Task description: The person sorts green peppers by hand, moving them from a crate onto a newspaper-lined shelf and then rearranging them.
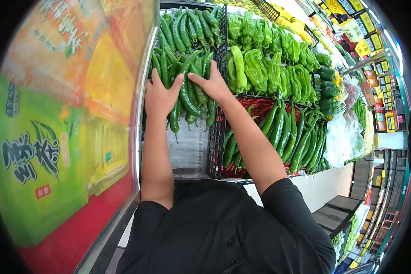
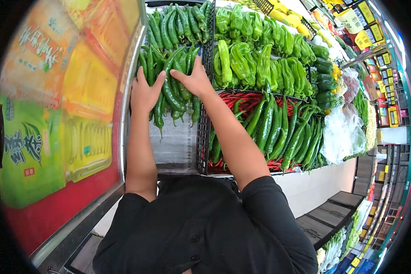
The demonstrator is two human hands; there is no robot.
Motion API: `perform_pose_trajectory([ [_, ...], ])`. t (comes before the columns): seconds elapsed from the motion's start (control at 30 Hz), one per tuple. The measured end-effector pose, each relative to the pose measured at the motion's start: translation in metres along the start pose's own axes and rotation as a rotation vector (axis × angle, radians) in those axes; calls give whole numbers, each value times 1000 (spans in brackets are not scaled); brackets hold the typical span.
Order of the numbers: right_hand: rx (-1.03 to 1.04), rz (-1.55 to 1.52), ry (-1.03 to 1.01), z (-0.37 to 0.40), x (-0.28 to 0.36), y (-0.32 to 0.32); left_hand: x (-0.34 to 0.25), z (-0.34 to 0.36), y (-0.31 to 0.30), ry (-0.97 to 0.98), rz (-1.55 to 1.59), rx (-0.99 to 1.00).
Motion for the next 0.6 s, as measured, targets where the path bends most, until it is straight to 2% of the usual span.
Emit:
perform_pose_trajectory([
  [0.1,28,33,143,-12,-2,-1,2,-20,5,-79,22,65],
  [0.2,32,34,196,-18,-4,2,3,-32,10,-103,17,106],
  [0.37,33,-47,161,-7,-10,8,-9,-13,2,-88,-13,156],
  [0.47,71,-202,141,24,6,5,-14,4,-3,-65,12,121],
  [0.6,79,-351,151,44,6,13,-9,14,-4,-34,156,81],
])
Point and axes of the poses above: each hand's wrist, its own z-axis away from the middle knuckle, its own y-axis out of the palm, x = y × z, the point moved 2 cm from there along -z, towards the middle knuckle, and after that the axes turned 9 degrees about y, right-handed, at the moved point
